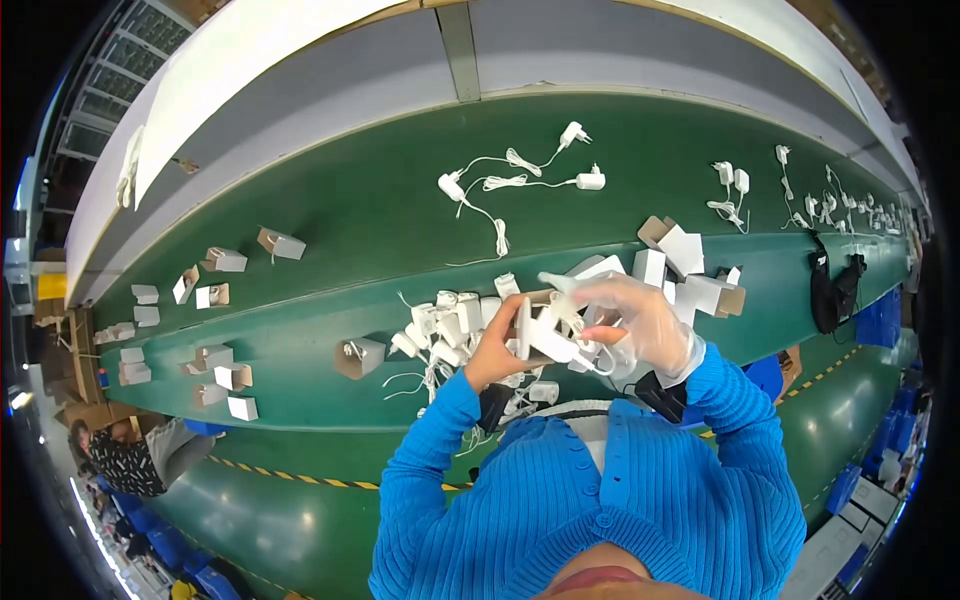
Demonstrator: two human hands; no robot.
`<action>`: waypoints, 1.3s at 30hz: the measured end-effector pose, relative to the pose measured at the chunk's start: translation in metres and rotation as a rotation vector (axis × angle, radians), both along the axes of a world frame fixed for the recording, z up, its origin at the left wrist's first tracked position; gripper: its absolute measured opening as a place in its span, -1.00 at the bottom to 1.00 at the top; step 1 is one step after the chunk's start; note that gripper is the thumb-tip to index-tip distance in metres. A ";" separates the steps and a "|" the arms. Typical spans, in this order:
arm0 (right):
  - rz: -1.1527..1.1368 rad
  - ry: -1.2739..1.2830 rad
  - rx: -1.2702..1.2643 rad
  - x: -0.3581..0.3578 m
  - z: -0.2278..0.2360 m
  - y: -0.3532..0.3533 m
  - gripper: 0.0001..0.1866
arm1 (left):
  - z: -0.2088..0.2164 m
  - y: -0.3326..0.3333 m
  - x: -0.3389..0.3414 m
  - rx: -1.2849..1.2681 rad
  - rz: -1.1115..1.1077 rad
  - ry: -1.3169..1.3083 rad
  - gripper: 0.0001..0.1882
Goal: The person packages power adapters by hand, sliding each adapter into a cardboard box and closing the flaps. They periodically gather the boxed items and place them into a blue plastic bin before continuing to pack the remaining adapters.
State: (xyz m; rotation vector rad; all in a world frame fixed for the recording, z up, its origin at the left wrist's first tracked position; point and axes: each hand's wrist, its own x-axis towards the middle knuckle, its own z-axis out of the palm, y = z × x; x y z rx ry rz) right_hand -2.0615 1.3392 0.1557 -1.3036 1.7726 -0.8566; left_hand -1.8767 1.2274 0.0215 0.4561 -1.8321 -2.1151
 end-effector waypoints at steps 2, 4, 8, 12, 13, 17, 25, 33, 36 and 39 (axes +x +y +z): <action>0.006 -0.047 -0.175 -0.001 0.000 0.010 -0.60 | 0.009 0.007 0.001 0.079 0.087 0.012 -0.16; 0.013 -0.066 -0.267 0.005 -0.002 0.018 -0.59 | 0.010 0.014 0.002 0.114 0.132 0.024 -0.14; -0.118 0.073 -0.310 0.030 -0.018 0.030 -0.57 | -0.003 0.026 0.001 0.067 0.156 -0.018 -0.16; 0.045 0.279 -0.380 0.016 -0.028 0.037 -0.55 | -0.003 0.027 -0.002 -0.244 0.156 -0.055 -0.18; 0.142 0.307 -0.353 0.009 -0.025 0.035 -0.57 | 0.003 0.025 -0.002 -0.338 0.128 -0.057 -0.19; 0.362 0.440 -0.155 0.008 -0.012 0.026 -0.60 | 0.017 0.030 -0.008 -0.488 0.063 -0.051 -0.20; 0.280 0.402 -0.394 -0.014 -0.038 -0.012 -0.56 | 0.014 -0.007 -0.020 -0.530 0.190 -0.067 -0.22; -0.027 -0.795 -0.347 -0.077 -0.075 -0.052 -0.24 | -0.077 -0.182 -0.020 -0.389 0.672 -0.045 -0.18; -0.069 -1.598 -0.377 -0.085 -0.079 -0.059 -0.09 | -0.151 -0.232 0.027 -0.303 0.780 -0.134 -0.14; -0.113 -1.556 -0.324 -0.085 -0.076 -0.054 0.01 | -0.174 -0.227 0.046 -0.180 0.734 -0.131 -0.12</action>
